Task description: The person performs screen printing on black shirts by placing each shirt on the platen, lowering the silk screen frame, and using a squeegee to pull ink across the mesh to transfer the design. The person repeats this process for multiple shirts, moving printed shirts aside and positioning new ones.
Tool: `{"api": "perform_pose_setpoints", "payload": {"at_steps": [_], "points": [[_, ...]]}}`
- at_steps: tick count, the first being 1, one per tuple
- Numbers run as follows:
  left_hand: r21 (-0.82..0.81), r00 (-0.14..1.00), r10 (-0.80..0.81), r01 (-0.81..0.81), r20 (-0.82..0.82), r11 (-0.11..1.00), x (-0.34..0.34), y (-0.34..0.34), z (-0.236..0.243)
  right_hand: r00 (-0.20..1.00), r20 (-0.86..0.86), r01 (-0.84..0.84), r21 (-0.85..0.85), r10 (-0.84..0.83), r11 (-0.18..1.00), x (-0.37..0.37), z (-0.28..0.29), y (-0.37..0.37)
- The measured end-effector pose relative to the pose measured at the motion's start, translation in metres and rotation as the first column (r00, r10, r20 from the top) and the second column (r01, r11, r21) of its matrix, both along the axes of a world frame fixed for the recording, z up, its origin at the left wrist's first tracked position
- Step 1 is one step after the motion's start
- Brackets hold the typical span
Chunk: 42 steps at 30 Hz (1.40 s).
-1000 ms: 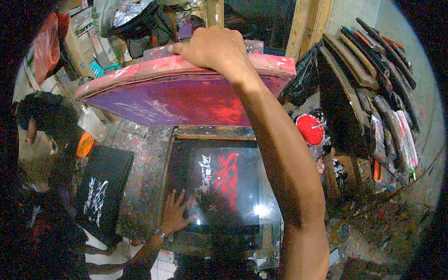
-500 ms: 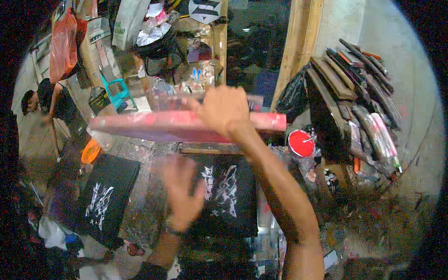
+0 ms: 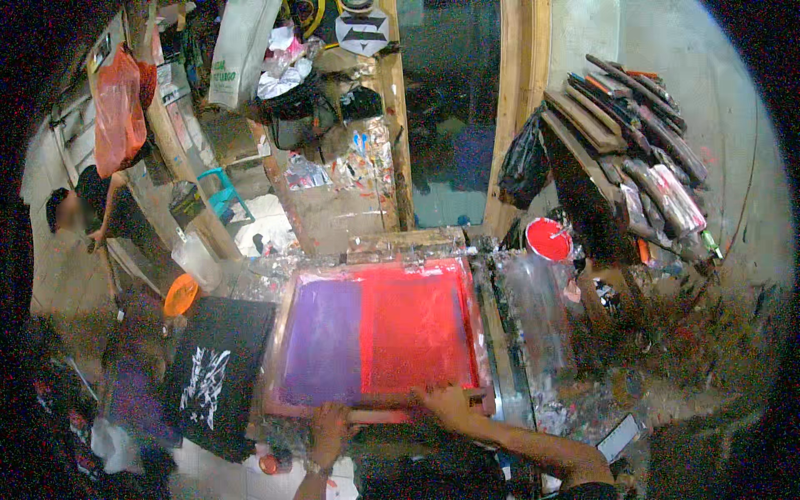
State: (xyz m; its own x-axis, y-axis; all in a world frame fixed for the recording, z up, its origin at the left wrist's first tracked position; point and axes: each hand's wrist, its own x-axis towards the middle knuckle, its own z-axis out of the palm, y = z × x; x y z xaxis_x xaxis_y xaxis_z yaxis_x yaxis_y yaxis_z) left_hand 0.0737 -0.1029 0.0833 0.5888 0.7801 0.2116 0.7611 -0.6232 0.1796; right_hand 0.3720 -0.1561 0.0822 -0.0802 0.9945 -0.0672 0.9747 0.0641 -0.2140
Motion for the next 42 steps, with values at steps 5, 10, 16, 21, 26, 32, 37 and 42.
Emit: {"api": "perform_pose_setpoints", "payload": {"at_steps": [5,10,16,21,26,32,37,42], "points": [[0.075,0.998,0.023,-0.019,-0.051,0.997,-0.008,-0.003,0.000,0.973,0.202,-0.193,0.451,0.111,0.871,0.011,0.019,0.066],[0.027,0.998,-0.002,0.004,-0.062,1.000,-0.005,0.008,-0.012,0.983,0.171,0.025,0.261,-0.072,0.965,0.105,0.012,0.255],[-0.079,0.996,0.044,-0.038,0.076,0.996,-0.003,0.003,0.027,0.984,0.168,-0.002,0.306,-0.052,0.952,0.093,0.026,0.264],[-0.138,0.999,0.000,0.005,0.033,0.990,-0.014,0.011,0.003,0.986,0.162,0.026,0.122,-0.045,0.992,0.034,0.019,0.137],[-0.009,0.990,-0.063,0.064,0.124,0.998,-0.018,0.013,-0.023,0.991,0.129,0.006,0.256,-0.041,0.967,-0.019,-0.010,0.012],[0.217,0.992,-0.110,0.095,0.059,0.972,-0.012,0.021,0.008,0.991,0.109,0.014,0.520,-0.082,0.854,-0.029,0.058,-0.004],[0.146,0.976,-0.194,0.178,0.104,0.973,-0.005,0.047,0.131,0.974,0.024,0.145,0.705,-0.227,0.694,-0.040,0.122,-0.002],[0.376,0.733,-0.141,-0.166,0.665,0.912,0.089,0.024,0.165,0.983,0.082,0.029,0.810,-0.162,0.585,-0.004,0.232,0.070]]}}
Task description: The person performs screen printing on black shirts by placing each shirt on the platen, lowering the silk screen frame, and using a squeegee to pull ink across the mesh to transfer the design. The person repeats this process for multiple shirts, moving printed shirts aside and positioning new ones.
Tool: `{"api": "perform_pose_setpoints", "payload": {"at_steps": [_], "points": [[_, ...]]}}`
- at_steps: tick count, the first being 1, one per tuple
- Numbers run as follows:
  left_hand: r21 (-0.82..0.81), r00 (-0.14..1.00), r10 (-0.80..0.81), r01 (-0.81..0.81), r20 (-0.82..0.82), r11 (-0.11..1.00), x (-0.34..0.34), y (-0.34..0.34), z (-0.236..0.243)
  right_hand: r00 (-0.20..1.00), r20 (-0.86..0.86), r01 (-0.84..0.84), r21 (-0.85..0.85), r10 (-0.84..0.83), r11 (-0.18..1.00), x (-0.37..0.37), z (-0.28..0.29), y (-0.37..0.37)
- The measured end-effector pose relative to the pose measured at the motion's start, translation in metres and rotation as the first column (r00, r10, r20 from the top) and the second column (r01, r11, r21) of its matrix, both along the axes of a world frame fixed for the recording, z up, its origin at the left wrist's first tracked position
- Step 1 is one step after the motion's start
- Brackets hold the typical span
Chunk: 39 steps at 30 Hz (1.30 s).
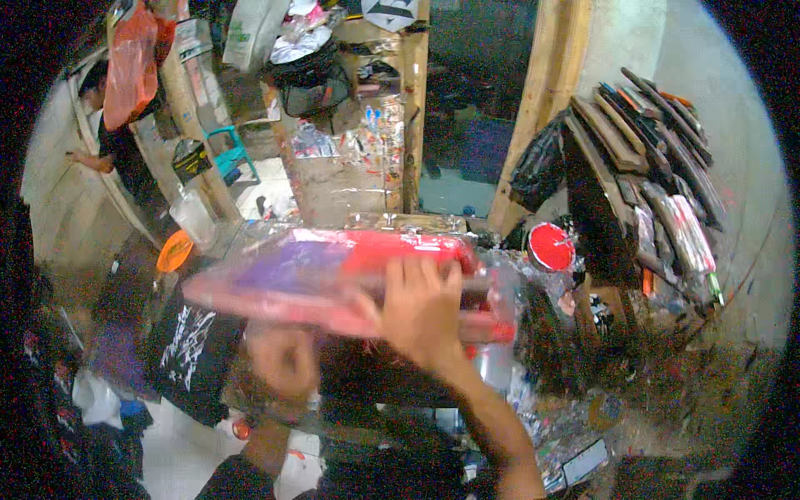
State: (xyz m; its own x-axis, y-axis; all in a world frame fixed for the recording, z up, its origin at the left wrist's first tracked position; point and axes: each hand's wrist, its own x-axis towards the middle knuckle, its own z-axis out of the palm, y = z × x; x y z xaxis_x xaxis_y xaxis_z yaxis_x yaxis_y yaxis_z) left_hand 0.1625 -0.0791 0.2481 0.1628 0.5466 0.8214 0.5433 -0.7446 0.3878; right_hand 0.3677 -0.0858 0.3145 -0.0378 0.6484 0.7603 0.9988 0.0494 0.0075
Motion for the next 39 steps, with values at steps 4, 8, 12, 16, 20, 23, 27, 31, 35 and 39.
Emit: {"api": "perform_pose_setpoints", "payload": {"at_steps": [4,8,12,16,20,23,27,31,35,39], "points": [[-0.355,0.898,-0.417,0.348,-0.139,0.868,0.144,-0.085,-0.145,1.000,0.007,0.001,-0.010,-0.001,1.000,0.017,0.077,0.056],[-0.847,0.598,-0.791,0.482,0.129,0.226,0.151,-0.086,-0.171,1.000,-0.011,0.017,-0.115,-0.019,0.993,0.047,0.109,0.096],[-0.683,0.665,-0.657,0.294,-0.356,0.668,0.033,-0.002,-0.149,0.998,-0.069,-0.027,-0.186,0.014,0.982,0.058,0.121,0.115],[-0.622,0.578,-0.648,0.284,-0.497,0.730,-0.025,0.032,-0.203,0.986,-0.157,-0.093,-0.225,0.058,0.970,0.062,0.142,0.132],[-0.407,0.702,-0.401,0.171,-0.589,0.897,-0.019,0.013,-0.148,0.991,-0.133,-0.048,-0.224,0.018,0.974,0.084,0.142,0.149],[-0.391,0.758,-0.151,-0.147,-0.635,0.908,-0.114,0.005,-0.182,0.990,-0.139,-0.034,-0.298,-0.008,0.954,0.067,0.152,0.157],[-0.686,0.972,0.217,-0.218,-0.090,0.694,-0.174,0.026,-0.210,0.989,-0.115,0.048,-0.348,-0.094,0.936,0.075,0.154,0.169],[-0.611,0.908,0.305,-0.071,0.289,0.788,-0.194,0.075,-0.194,0.982,-0.126,0.083,-0.377,-0.140,0.923,0.075,0.156,0.176],[-0.561,0.787,0.323,0.036,0.526,0.827,-0.287,0.104,-0.146,0.980,-0.120,0.101,-0.393,-0.160,0.914,0.071,0.155,0.174],[-0.254,0.614,0.764,-0.785,-0.197,0.565,-0.513,0.084,-0.101,0.985,-0.128,0.058,-0.368,-0.113,0.928,0.049,0.161,0.174]]}}
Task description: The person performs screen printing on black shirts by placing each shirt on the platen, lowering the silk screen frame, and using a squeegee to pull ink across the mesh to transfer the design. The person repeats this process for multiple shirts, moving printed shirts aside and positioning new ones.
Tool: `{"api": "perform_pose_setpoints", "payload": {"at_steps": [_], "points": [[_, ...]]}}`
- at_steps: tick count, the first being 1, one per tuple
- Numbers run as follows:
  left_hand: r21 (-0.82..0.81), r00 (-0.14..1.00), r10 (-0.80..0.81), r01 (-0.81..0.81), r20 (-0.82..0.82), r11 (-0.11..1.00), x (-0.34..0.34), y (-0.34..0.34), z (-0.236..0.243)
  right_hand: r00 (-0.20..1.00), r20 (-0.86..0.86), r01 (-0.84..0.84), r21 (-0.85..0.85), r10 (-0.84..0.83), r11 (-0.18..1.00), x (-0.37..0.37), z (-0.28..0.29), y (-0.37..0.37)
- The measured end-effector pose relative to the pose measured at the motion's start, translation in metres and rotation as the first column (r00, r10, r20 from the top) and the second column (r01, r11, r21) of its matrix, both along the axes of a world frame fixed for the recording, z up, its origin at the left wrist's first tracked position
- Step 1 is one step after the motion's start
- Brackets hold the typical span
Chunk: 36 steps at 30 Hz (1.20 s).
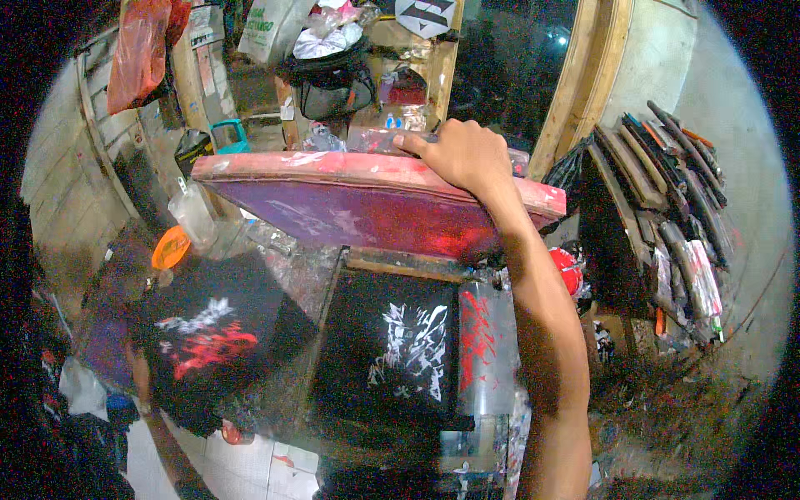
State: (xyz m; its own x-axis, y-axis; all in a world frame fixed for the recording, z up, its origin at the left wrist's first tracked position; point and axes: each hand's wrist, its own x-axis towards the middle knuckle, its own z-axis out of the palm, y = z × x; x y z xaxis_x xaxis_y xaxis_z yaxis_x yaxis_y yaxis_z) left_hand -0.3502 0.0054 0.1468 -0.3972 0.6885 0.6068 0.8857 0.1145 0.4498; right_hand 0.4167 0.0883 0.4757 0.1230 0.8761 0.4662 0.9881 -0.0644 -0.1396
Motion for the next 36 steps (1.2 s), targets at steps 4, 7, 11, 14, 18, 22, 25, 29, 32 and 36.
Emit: {"api": "perform_pose_setpoints", "payload": {"at_steps": [4,7,11,14,18,22,25,29,32,36], "points": [[0.219,0.995,-0.090,0.095,-0.034,0.971,0.229,0.019,0.068,0.998,0.058,0.032,0.012,-0.033,0.999,0.022,-0.010,-0.003],[0.127,0.561,-0.823,0.813,0.090,0.569,0.462,-0.032,0.033,0.998,0.040,0.048,-0.004,-0.048,0.999,0.022,-0.013,-0.008],[-0.154,-0.119,-0.993,0.981,0.020,-0.120,0.660,-0.127,-0.049,0.999,0.032,-0.042,0.059,0.040,0.997,0.007,-0.011,-0.016],[-0.203,-0.174,-0.968,0.957,0.178,-0.209,0.658,-0.117,-0.069,0.997,0.039,-0.061,0.046,0.059,0.997,0.015,-0.014,-0.023],[-0.339,0.342,-0.940,0.884,-0.001,0.322,0.516,-0.038,-0.073,0.997,0.044,-0.068,0.068,0.065,0.995,0.019,-0.012,-0.027],[-0.631,0.336,-0.930,0.692,-0.149,0.351,0.474,-0.018,-0.086,0.994,0.015,-0.110,0.094,0.109,0.990,0.023,-0.006,-0.014],[-0.668,0.353,-0.929,0.665,-0.112,0.333,0.476,-0.010,-0.096,0.994,-0.016,-0.105,0.059,0.106,0.993,0.024,-0.005,-0.010],[-0.668,0.336,-0.929,0.656,-0.156,0.350,0.472,0.007,-0.107,0.995,0.011,-0.099,0.039,0.099,0.994,0.021,-0.002,-0.007],[-0.632,0.322,-0.936,0.698,-0.144,0.337,0.474,0.006,-0.105,0.996,0.022,-0.089,0.017,0.089,0.996,0.024,0.002,-0.009],[-0.627,0.334,-0.934,0.703,-0.126,0.336,0.477,0.003,-0.100,0.991,-0.037,-0.128,0.076,0.131,0.989,0.031,-0.001,-0.002]]}}
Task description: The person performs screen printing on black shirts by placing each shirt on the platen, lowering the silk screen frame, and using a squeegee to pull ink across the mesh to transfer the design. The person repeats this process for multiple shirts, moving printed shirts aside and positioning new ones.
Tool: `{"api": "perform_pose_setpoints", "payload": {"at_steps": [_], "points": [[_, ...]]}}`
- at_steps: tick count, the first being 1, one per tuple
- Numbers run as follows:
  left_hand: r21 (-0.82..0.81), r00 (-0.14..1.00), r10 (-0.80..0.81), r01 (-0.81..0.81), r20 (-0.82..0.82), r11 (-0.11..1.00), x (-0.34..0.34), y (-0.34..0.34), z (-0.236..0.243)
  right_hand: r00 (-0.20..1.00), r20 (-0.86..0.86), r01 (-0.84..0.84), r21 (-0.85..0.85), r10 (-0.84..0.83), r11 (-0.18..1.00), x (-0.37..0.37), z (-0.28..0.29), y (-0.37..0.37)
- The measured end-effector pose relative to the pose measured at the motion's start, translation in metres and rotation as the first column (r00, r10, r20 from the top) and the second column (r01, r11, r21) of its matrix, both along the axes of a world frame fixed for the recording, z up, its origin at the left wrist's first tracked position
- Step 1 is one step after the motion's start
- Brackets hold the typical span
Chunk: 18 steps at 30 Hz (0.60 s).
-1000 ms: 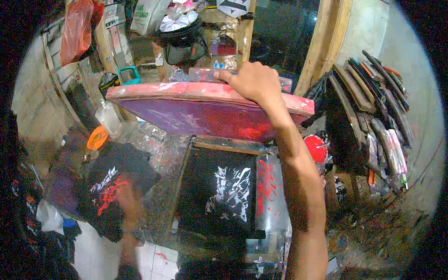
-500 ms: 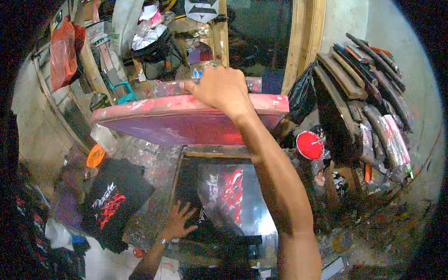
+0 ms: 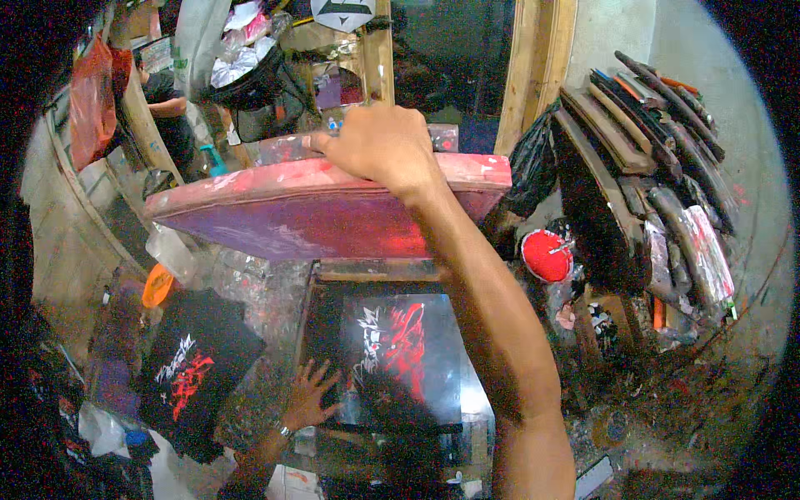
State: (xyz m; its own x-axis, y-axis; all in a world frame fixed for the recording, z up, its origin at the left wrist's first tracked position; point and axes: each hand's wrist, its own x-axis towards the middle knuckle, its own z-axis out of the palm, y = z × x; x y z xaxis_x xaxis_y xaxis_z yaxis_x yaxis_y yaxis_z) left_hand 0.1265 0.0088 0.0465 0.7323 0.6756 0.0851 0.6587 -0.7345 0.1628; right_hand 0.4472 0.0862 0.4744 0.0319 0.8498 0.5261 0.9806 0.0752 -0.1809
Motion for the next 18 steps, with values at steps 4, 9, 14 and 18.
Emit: {"api": "perform_pose_setpoints", "payload": {"at_steps": [4,9,14,18], "points": [[-0.025,0.996,0.002,0.001,0.093,1.000,-0.004,0.000,-0.001,1.000,-0.028,0.000,-0.024,0.000,1.000,0.000,0.000,0.005],[-0.054,0.998,0.025,-0.022,0.063,0.998,0.000,-0.003,0.009,1.000,0.003,0.009,-0.020,-0.009,1.000,0.003,0.000,0.010],[-0.083,0.998,0.032,-0.027,0.058,0.996,0.000,-0.003,0.014,1.000,0.001,0.007,-0.025,-0.007,1.000,0.004,0.004,0.014],[-0.100,0.999,0.026,-0.021,0.045,0.995,-0.003,0.000,0.005,0.997,0.058,0.048,-0.026,-0.046,0.999,0.004,0.003,0.015]]}}
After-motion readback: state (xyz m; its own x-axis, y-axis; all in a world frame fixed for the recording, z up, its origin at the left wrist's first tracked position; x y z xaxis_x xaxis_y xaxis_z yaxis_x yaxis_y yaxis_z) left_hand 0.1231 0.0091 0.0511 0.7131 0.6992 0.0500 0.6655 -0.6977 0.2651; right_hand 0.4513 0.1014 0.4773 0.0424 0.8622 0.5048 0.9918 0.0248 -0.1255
